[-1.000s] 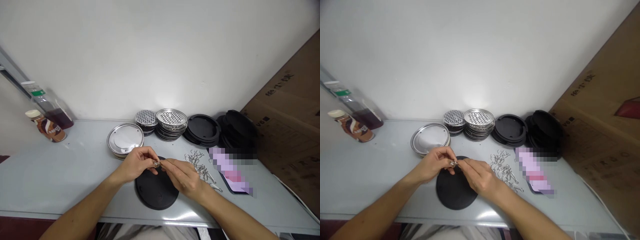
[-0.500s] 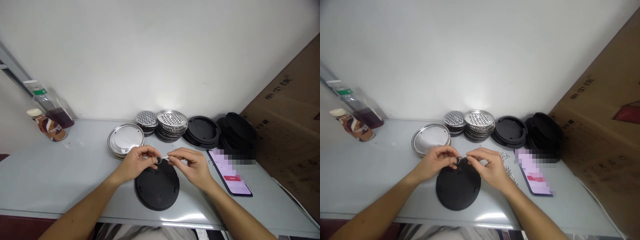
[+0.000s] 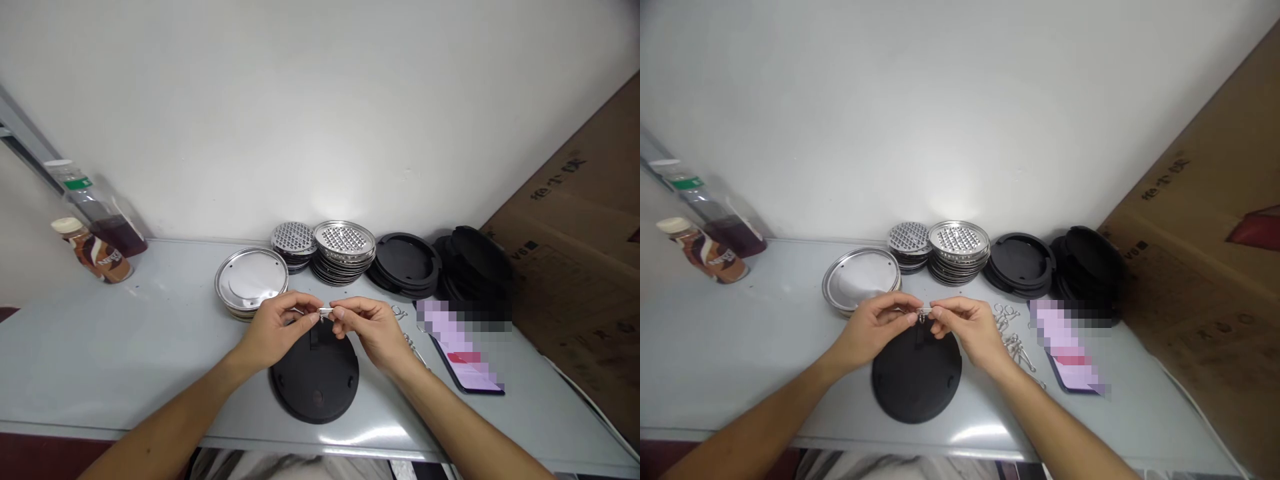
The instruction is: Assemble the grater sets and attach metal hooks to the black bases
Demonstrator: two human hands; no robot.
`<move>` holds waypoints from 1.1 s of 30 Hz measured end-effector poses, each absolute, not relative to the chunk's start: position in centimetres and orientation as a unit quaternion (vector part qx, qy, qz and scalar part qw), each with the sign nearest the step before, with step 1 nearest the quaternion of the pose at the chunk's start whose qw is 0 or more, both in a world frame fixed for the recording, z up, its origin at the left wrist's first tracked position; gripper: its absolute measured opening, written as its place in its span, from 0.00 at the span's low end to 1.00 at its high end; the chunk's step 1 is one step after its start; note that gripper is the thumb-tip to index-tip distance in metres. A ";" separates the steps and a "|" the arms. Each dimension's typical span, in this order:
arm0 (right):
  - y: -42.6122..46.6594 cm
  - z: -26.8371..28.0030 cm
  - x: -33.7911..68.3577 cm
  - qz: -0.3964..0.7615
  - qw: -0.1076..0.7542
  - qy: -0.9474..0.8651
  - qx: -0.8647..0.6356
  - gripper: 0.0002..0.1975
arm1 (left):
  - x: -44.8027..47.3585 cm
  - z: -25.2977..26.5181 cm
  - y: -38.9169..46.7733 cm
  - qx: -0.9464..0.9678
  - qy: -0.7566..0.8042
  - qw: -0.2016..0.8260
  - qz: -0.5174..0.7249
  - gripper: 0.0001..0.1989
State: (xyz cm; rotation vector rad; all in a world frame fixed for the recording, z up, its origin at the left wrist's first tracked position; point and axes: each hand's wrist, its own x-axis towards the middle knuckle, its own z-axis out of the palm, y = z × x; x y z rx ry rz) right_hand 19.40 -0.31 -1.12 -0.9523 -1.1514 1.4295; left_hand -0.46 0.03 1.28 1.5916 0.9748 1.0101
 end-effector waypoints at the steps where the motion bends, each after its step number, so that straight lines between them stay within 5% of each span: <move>1: -0.4 -1.1 19.3 0.597 0.515 -0.472 -0.395 0.11 | -0.4 1.1 0.0 0.652 0.395 0.496 0.417 0.09; 12: -0.5 -0.6 18.9 0.765 0.424 -0.349 -0.337 0.16 | -0.7 0.2 0.3 0.803 0.322 0.247 0.437 0.08; 17: -0.5 -1.3 18.7 0.669 0.456 -0.484 -0.332 0.25 | -0.6 0.1 0.2 0.800 0.360 0.239 0.417 0.08; 22: -0.3 -1.7 19.0 0.530 0.470 -0.585 -0.394 0.10 | -0.3 -0.1 0.2 0.769 0.401 0.267 0.420 0.06; 33: 0.2 -1.9 19.6 0.306 0.445 -0.731 -0.418 0.07 | -0.4 -0.3 0.4 0.767 0.419 0.271 0.404 0.06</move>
